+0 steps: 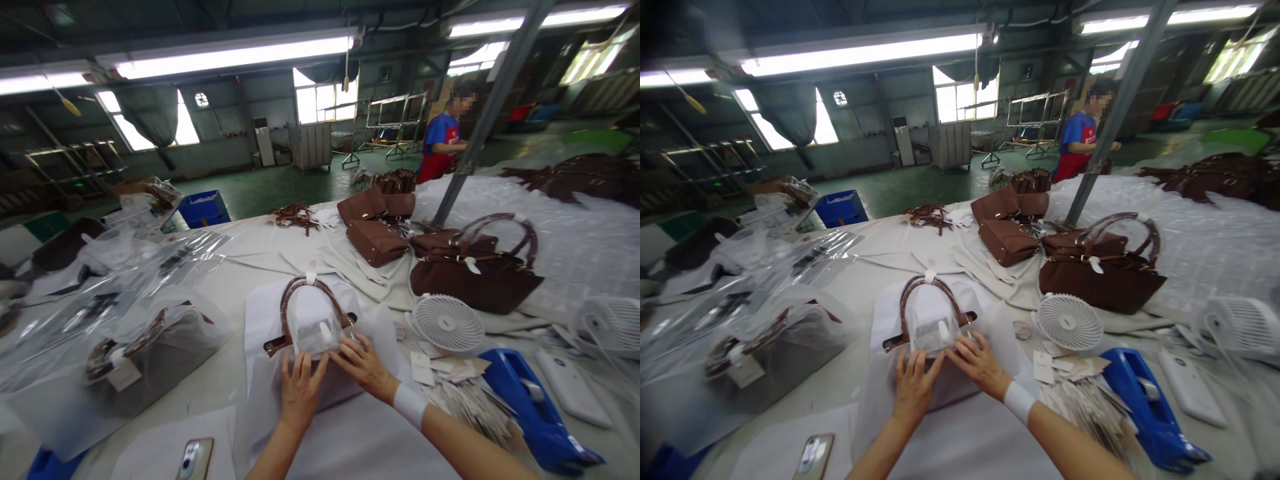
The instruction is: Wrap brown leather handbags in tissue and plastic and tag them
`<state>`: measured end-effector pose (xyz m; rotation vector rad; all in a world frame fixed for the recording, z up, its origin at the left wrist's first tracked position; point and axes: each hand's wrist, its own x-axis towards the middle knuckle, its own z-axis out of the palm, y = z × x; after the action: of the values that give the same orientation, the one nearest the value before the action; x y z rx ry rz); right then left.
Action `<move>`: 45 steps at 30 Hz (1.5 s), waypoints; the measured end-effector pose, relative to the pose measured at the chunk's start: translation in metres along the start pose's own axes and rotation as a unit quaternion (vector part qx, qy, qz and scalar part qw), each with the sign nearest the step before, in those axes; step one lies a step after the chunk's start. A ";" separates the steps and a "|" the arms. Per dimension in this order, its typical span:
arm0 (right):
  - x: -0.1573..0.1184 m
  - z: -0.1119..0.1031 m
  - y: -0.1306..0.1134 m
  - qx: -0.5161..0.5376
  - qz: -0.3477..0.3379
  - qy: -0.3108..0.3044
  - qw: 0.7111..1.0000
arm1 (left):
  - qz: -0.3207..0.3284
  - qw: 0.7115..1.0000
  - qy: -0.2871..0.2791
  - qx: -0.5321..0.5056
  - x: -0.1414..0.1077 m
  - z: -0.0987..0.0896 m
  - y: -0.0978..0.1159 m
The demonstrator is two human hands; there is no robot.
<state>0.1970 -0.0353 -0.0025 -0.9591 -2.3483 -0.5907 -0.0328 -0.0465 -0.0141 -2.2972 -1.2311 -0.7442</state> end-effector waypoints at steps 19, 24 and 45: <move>-0.234 -0.157 0.057 -0.090 0.689 -0.088 0.714 | 0.015 0.997 -0.048 0.065 -0.012 -0.002 0.016; -0.318 -0.202 0.097 -0.049 0.818 -0.145 0.554 | 0.014 0.997 -0.037 0.062 -0.008 -0.002 0.017; -0.351 -0.216 0.028 0.066 0.872 -0.028 0.484 | 0.002 0.999 -0.027 0.025 -0.011 0.002 0.016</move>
<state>0.4970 -0.3160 -0.0483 -2.4167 -0.3483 0.5071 -0.0239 -0.0611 -0.0245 -2.2922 -1.2541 -0.6455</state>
